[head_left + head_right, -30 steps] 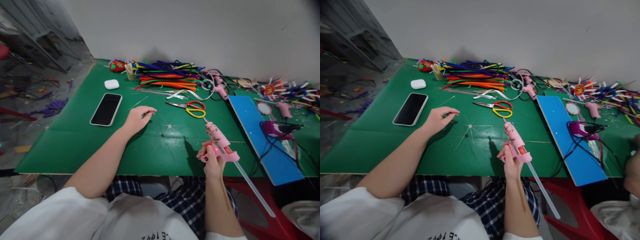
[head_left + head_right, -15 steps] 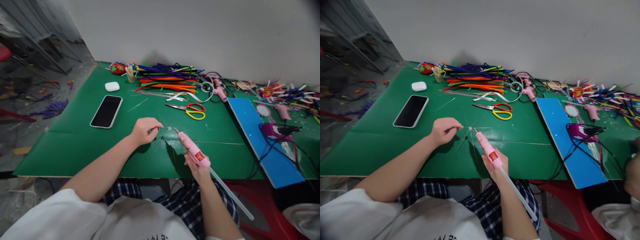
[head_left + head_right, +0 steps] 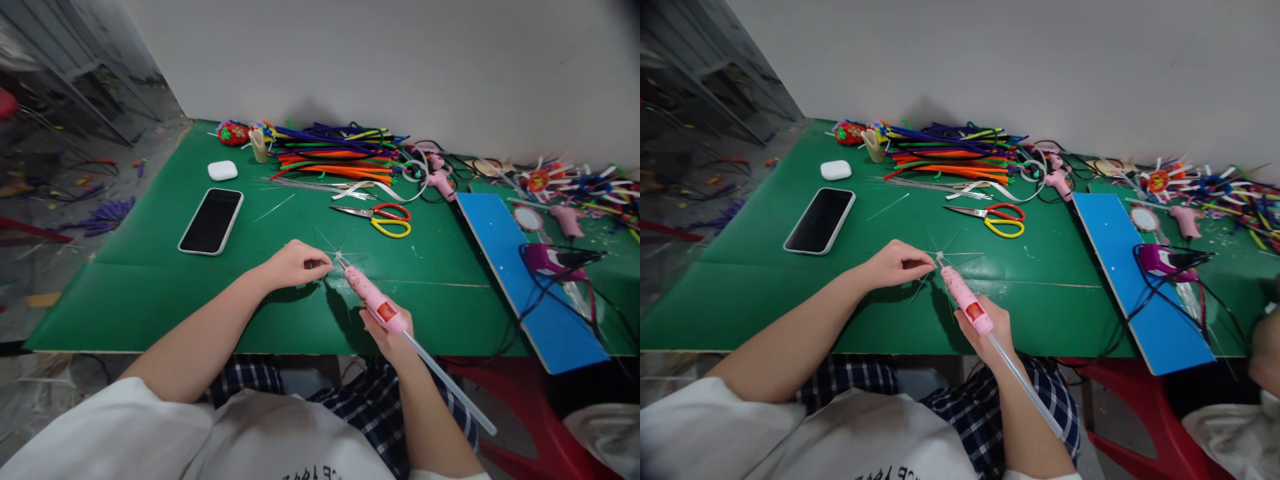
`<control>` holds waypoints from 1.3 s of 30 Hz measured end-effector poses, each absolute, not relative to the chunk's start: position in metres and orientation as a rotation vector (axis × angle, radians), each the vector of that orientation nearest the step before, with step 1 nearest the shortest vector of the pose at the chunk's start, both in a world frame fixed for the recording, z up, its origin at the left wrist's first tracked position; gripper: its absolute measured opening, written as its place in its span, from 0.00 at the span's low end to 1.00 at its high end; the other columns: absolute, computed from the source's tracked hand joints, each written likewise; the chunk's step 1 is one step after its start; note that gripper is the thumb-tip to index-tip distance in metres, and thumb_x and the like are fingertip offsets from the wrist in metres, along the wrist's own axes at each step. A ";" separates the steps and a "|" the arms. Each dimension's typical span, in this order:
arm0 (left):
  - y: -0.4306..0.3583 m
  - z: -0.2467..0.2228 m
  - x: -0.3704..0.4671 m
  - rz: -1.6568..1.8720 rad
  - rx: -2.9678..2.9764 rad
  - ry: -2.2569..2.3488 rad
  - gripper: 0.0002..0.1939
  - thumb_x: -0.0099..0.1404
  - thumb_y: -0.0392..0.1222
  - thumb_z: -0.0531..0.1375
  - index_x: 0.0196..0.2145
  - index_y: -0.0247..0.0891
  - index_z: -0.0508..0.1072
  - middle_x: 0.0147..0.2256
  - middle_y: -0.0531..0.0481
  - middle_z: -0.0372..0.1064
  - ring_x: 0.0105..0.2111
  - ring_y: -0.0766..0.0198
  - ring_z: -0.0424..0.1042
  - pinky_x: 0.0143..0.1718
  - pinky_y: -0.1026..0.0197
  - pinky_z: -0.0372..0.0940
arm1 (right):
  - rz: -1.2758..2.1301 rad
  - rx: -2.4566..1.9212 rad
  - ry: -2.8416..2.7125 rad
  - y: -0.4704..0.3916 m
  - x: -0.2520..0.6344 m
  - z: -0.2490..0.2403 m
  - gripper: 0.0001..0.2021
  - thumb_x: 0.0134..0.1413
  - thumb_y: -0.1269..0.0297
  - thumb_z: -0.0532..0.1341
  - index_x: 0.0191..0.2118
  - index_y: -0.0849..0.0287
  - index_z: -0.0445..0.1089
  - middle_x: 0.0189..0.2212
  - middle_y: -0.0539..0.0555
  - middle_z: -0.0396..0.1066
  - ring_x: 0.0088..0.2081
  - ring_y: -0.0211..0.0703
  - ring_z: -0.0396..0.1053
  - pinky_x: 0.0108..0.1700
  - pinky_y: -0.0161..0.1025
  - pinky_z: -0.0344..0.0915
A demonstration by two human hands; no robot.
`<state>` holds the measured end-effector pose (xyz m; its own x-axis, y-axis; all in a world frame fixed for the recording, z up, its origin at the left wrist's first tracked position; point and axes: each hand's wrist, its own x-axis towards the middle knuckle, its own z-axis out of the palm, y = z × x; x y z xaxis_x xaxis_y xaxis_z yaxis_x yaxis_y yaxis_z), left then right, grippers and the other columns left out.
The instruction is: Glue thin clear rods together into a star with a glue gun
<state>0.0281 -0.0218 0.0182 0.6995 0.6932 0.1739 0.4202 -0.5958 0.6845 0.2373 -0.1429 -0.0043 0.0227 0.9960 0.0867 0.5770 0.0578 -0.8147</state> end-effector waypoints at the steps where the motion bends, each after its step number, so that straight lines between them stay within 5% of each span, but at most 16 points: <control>1: -0.022 0.018 0.029 0.556 2.283 0.846 0.12 0.59 0.43 0.55 0.31 0.35 0.75 0.18 0.54 0.68 0.17 0.74 0.61 0.21 0.72 0.54 | 0.778 -1.591 -1.611 -0.143 0.236 -0.003 0.13 0.46 0.55 0.57 0.34 0.59 0.70 0.22 0.51 0.69 0.20 0.35 0.64 0.22 0.32 0.62; 39: -0.022 0.018 0.031 0.608 2.222 0.800 0.11 0.59 0.42 0.55 0.29 0.34 0.74 0.21 0.52 0.69 0.20 0.73 0.63 0.23 0.71 0.56 | 0.825 -1.664 -1.403 -0.143 0.231 -0.006 0.13 0.43 0.52 0.59 0.26 0.58 0.68 0.16 0.49 0.66 0.17 0.38 0.63 0.22 0.36 0.63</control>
